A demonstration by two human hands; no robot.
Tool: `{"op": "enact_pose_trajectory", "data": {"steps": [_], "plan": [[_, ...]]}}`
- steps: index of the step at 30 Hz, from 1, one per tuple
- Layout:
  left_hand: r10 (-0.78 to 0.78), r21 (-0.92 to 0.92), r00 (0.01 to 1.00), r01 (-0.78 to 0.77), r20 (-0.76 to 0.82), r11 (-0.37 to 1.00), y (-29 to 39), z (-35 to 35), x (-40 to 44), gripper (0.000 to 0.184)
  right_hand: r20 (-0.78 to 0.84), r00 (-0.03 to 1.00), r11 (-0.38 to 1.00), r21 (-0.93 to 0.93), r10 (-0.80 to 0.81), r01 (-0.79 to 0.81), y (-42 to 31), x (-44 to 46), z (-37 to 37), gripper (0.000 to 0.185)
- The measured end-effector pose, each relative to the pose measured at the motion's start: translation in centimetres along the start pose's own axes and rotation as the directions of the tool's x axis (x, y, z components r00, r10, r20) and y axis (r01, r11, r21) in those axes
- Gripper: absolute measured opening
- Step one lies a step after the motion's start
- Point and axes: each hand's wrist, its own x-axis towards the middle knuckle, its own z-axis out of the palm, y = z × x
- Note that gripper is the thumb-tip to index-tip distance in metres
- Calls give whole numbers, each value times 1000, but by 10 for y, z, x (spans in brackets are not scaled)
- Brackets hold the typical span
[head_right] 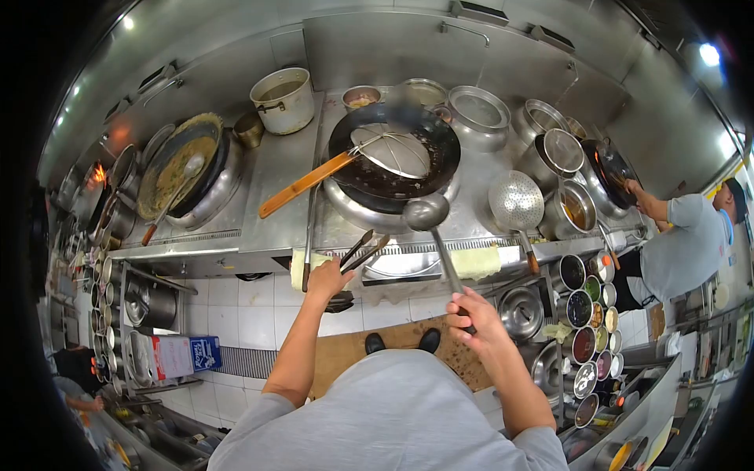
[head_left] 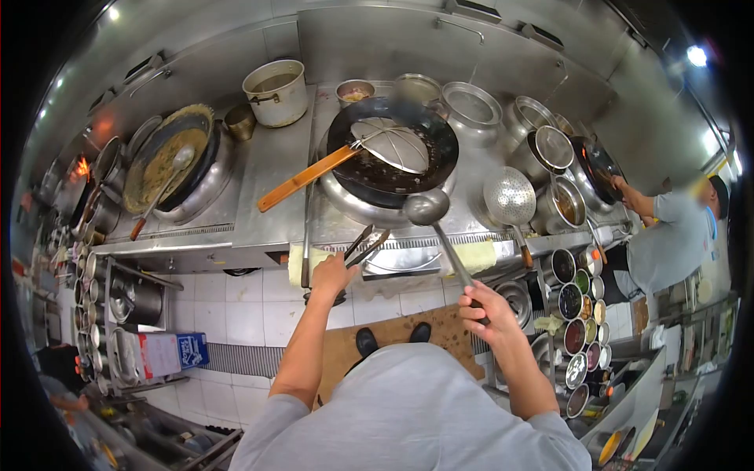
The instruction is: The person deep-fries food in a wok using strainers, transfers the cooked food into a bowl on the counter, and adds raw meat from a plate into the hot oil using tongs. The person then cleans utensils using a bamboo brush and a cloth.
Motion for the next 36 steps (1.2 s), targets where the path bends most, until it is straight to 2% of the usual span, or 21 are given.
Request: {"op": "enact_pose_trajectory", "data": {"steps": [4,7,9,10,11,12,13,14,15,16,17,19,20,21,23,24,27,29,31,33,36], "plan": [[41,14,999,-41,3,999,14,-8,-3,55,41,999,998,57,6,-8,10,2,12,14],[43,-2,996,-43,-83,999,15,5,-2,55,69,997,983,185,-36,23,10,8,-12,14],[20,-18,998,-21,-58,1000,16,11,4,54,65,996,976,213,-57,42,6,6,-32,14],[45,-19,998,-46,-50,999,17,13,4,54,-23,997,992,98,-79,81,4,7,-41,22],[41,-45,997,-44,-59,998,18,12,3,53,-35,995,990,104,-91,95,4,9,-52,22],[31,-69,997,-35,-70,997,20,12,1,51,-175,970,969,-209,-171,134,5,12,-64,37],[38,-65,997,-43,-71,997,23,12,-3,51,-276,919,857,-503,-281,111,9,20,-79,53],[18,-75,997,-24,-80,997,26,11,-5,50,-287,898,771,-631,-333,84,14,36,-119,67],[-5,-85,996,-3,-89,996,28,12,-7,48,-282,899,772,-629,-336,91,19,58,-165,67],[-4,-95,994,-7,-113,995,28,17,-9,47,-169,723,437,-877,-670,199,24,82,-209,66],[-8,-89,993,-3,-117,996,30,18,-12,47,67,484,22,-984,-873,176,21,93,-235,65],[-11,-116,995,-1,-104,993,39,19,-19,46,-228,593,250,-967,-772,-47,-3,93,-247,66],[-17,-111,995,6,-95,994,43,20,-21,47,-143,526,123,-990,-839,-72,-6,104,-268,69],[-22,-102,994,11,-106,995,48,21,-24,47,-135,528,124,-991,-838,-57,-11,115,-290,69],[-10,-111,996,1,-84,994,59,21,-29,49,-41,535,-45,-988,-844,-147,-21,132,-327,70],[-12,-108,997,4,-81,994,65,22,-31,51,23,539,-102,-988,-842,-117,-27,140,-342,72],[-14,-90,998,7,-68,996,90,20,-32,52,19,624,-162,-972,-781,-173,-56,166,-360,73],[6,-65,997,-12,-80,998,108,23,-28,51,32,610,-208,-953,-792,-220,-75,186,-366,73],[34,-40,994,-39,-101,998,130,23,-20,51,-34,622,-178,-945,-783,-275,-92,207,-371,75],[44,-38,995,-48,-93,998,156,26,-12,51,-52,634,-264,-880,-772,-394,-105,212,-365,79],[96,-130,994,-101,-41,986,188,35,4,51,-50,646,-252,-896,-761,-366,-107,221,-373,78]]}}
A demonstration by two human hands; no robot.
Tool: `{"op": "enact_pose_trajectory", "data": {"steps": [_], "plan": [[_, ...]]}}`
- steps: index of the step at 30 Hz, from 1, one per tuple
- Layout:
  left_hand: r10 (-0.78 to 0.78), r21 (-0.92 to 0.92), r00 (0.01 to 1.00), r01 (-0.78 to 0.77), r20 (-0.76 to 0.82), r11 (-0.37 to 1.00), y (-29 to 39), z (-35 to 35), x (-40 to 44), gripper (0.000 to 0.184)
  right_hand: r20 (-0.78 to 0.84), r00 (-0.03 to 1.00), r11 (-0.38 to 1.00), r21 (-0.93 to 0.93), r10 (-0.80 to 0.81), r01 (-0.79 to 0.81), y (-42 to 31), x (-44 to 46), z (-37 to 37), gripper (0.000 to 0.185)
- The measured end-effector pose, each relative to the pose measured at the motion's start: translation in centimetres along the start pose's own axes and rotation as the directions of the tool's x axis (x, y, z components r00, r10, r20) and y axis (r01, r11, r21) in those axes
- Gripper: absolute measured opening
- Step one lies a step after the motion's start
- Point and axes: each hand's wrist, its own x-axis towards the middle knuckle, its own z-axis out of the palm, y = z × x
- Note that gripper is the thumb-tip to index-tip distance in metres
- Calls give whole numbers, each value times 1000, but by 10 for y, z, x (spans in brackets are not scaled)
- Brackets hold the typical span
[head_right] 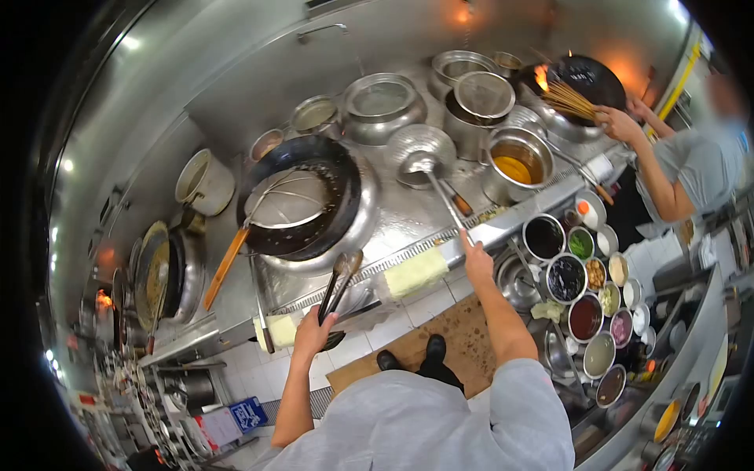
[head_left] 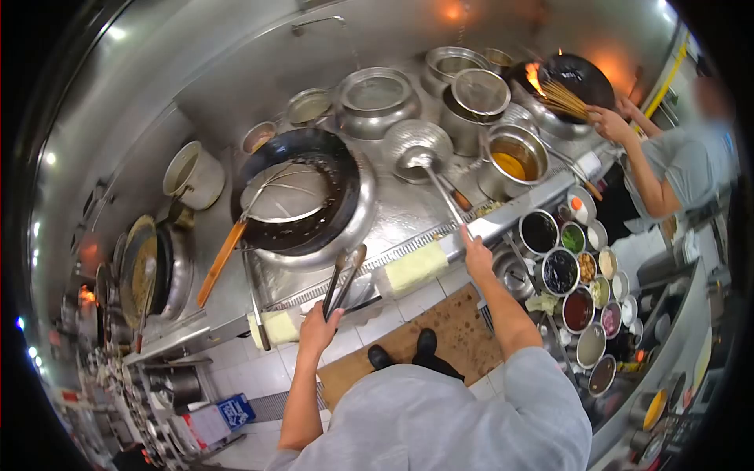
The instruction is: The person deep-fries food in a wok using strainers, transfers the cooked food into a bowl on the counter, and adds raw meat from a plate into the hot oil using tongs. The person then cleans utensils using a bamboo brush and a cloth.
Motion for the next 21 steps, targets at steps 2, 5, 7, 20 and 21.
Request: {"op": "enact_pose_trajectory", "data": {"steps": [2,5,7,20,21], "plan": [[-70,-176,990,92,127,980,3,18,14,49,-55,998,993,106,-45,50,12,-7,16,70],[-134,-484,920,313,368,817,36,31,20,47,-165,986,959,282,14,34,14,-28,20,55],[-138,-500,919,321,369,804,41,47,24,53,-256,960,963,267,112,-41,8,-60,-11,43],[77,-660,744,535,664,527,82,103,14,49,339,379,327,202,861,-923,66,-638,176,54],[59,-649,746,535,664,541,85,104,14,49,485,119,-1,240,866,-971,68,-665,156,51]]}}
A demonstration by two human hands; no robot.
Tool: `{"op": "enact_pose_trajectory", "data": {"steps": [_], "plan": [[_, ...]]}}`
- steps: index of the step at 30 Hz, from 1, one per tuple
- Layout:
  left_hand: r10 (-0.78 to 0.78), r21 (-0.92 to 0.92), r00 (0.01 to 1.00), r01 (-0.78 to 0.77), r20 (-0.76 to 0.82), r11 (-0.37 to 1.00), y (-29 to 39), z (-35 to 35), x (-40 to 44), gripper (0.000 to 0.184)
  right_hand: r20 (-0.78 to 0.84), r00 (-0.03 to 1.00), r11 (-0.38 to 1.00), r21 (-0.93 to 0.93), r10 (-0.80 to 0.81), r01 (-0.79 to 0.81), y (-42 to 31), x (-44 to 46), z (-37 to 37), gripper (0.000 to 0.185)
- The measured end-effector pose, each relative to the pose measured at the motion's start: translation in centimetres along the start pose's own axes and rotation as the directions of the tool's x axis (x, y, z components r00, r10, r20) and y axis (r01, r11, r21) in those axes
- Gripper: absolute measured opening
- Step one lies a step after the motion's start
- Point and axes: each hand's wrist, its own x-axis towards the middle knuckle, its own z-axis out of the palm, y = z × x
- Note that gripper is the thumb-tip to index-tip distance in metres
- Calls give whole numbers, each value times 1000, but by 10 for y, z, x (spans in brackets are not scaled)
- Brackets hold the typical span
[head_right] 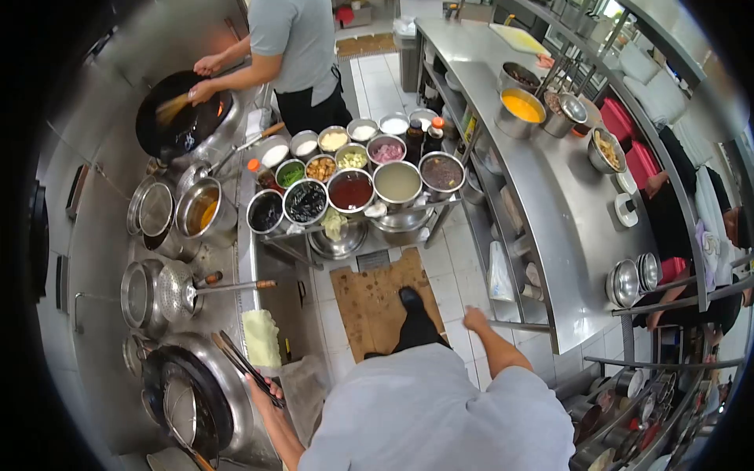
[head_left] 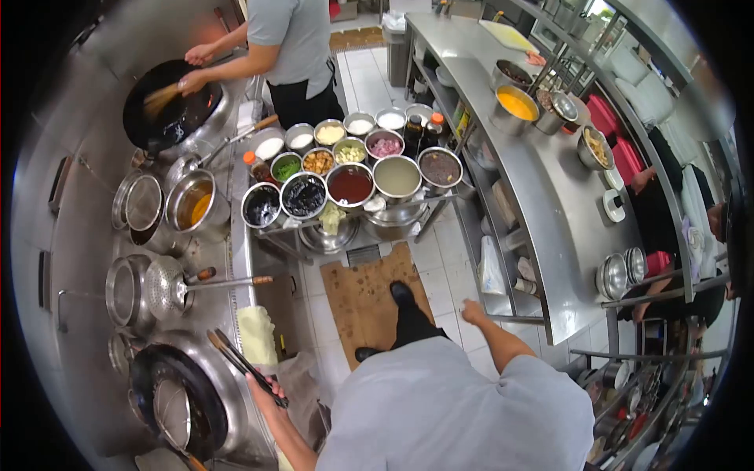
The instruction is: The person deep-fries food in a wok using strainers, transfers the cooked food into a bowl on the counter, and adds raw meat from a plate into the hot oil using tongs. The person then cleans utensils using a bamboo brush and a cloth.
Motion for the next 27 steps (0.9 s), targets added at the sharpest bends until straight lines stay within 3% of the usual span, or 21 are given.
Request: {"op": "enact_pose_trajectory", "data": {"steps": [1,2,4,5,6,8,10,11,12,13,14,15,16,18,19,20,22,23,26,27], "plan": [[27,-22,1000,-27,7,999,-1,2,3,48,80,983,954,243,163,-178,15,-11,-15,48],[63,-62,998,-63,-3,996,-4,6,3,47,158,934,819,449,320,-356,34,-21,-27,46],[8,-49,998,-11,-61,999,6,24,-4,47,150,984,992,69,93,-104,111,32,11,39],[48,-20,998,-49,-49,999,6,28,-4,47,405,897,871,359,178,-335,168,90,65,34],[68,-44,994,-72,-91,996,5,36,-9,43,489,837,740,464,245,-487,148,80,58,32],[136,9,963,-138,-232,990,6,60,-32,39,635,759,624,536,145,-568,98,83,7,28],[257,-15,935,-269,-244,963,-4,81,-54,36,800,560,450,590,-216,-670,157,201,70,30],[225,3,931,-234,-289,972,-15,78,-57,35,473,860,843,528,-190,-104,87,175,26,41],[236,42,900,-237,-366,970,-14,98,-70,36,449,886,881,460,-119,-115,31,163,-13,52],[209,34,887,-214,-412,976,-18,101,-65,38,370,911,863,504,-183,-32,2,154,-32,59],[229,72,870,-221,-437,973,-32,102,-64,39,369,911,840,540,-183,-50,1,161,-33,42],[240,33,888,-247,-392,968,-42,107,-66,40,226,968,865,502,-110,-19,-11,147,-48,50],[200,23,862,-214,-466,976,-47,120,-71,41,319,943,789,552,97,-268,-4,141,-50,58],[267,52,900,-266,-343,963,-64,118,-68,44,292,828,683,469,480,-561,17,142,-51,64],[236,90,914,-218,-331,972,-71,103,-60,48,215,768,595,521,603,-613,18,120,-65,58],[224,106,923,-200,-312,974,-65,112,-63,48,219,749,572,524,626,-631,49,115,-56,58],[201,68,949,-190,-242,979,-66,125,-72,50,163,603,358,675,781,-646,133,134,-2,58],[178,70,965,-168,-194,983,-65,118,-67,49,208,410,106,775,888,-623,111,114,-40,61],[172,125,972,-153,-160,980,-60,122,-56,47,304,329,-16,756,894,-655,164,127,-43,70],[153,135,968,-128,-199,983,-62,112,-45,47,281,347,14,760,895,-650,178,135,-39,68]]}}
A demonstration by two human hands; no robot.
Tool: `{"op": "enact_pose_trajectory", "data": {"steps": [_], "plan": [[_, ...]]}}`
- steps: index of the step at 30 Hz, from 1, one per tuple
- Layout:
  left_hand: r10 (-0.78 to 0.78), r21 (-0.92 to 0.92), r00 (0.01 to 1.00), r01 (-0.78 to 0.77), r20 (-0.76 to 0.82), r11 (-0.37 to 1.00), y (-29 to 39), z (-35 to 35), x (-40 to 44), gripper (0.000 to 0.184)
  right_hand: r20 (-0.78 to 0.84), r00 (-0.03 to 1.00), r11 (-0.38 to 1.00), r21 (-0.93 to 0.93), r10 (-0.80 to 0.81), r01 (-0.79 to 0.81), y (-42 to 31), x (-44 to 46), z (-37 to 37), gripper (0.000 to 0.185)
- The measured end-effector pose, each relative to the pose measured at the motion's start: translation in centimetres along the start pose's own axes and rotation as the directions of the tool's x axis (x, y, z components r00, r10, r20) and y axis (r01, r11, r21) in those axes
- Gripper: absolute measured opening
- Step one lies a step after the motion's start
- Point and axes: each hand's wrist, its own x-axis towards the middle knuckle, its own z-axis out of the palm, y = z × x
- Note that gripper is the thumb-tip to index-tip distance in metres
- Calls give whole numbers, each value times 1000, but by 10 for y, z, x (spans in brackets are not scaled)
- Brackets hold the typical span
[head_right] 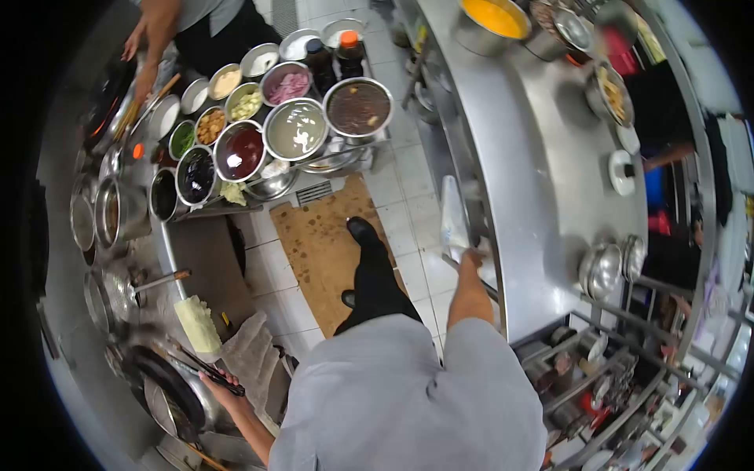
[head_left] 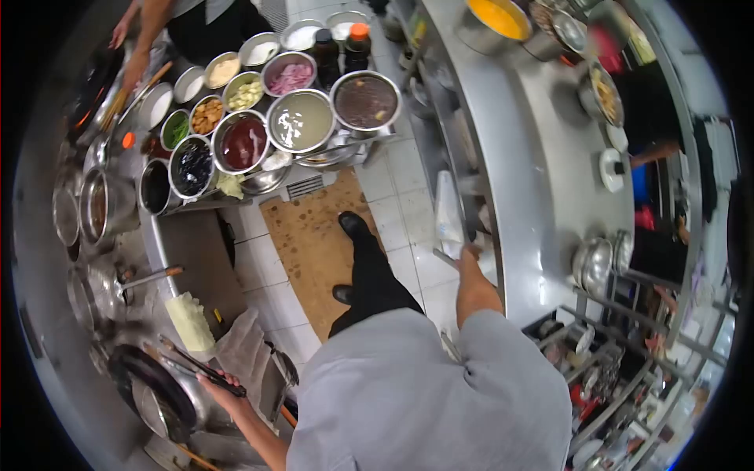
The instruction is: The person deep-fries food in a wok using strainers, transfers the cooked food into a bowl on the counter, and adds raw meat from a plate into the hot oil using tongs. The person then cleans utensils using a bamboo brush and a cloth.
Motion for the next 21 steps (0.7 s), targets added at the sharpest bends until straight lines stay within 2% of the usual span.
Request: {"op": "enact_pose_trajectory", "data": {"steps": [1,3,4,5,7,8,9,11,12,13,14,15,16,17,18,19,20,21], "plan": [[30,-26,999,-31,-38,999,-5,-1,7,47,4,996,995,-35,-92,92,11,18,-3,66],[-41,108,993,54,-113,993,-2,-5,18,44,66,954,948,-117,-291,297,29,50,-5,62],[-52,87,993,62,-110,994,-5,-8,23,43,113,926,922,-111,-360,372,33,70,-5,60],[-58,60,992,65,-112,996,-7,-9,30,42,161,897,903,-60,-412,426,32,100,2,58],[-34,70,990,44,-140,997,-6,-3,31,41,274,850,892,178,-450,415,23,198,30,55],[-22,60,985,32,-168,998,-10,-7,40,41,325,658,632,-195,-679,750,20,166,11,57],[-27,60,985,37,-173,998,-16,-15,48,41,346,406,183,-527,-846,830,13,121,-12,59],[-4,-19,995,2,-98,1000,-17,-19,50,40,382,602,21,-833,-701,553,5,98,-27,40],[24,-51,996,-29,-84,998,-15,-18,45,40,276,669,192,-822,-690,536,6,89,-32,39],[24,-68,997,-29,-69,997,-14,-21,42,40,126,811,628,-570,-571,530,14,82,-29,38],[24,-44,996,-27,-86,999,-16,-6,42,42,66,960,956,138,-271,260,14,84,-13,37],[25,-39,996,-28,-85,999,-12,-10,38,45,73,989,899,429,-126,83,21,69,-13,38],[31,-64,997,-36,-75,997,-7,-16,34,45,106,994,809,587,-42,-28,30,47,-12,38],[21,-60,997,-26,-73,998,-3,-22,29,44,143,990,752,653,-3,-92,39,27,-9,39],[15,-60,997,-20,-77,998,1,-31,24,44,265,964,774,616,-29,-146,46,-11,-12,42],[17,-76,998,-22,-62,997,4,-43,19,44,568,742,850,527,-356,4,86,86,17,45],[36,-93,997,-42,-68,995,11,-53,10,40,568,822,896,391,-53,-213,73,-23,-3,42],[53,-108,996,-61,-77,992,18,-64,2,37,576,817,882,394,-17,-259,72,-133,-25,38]]}}
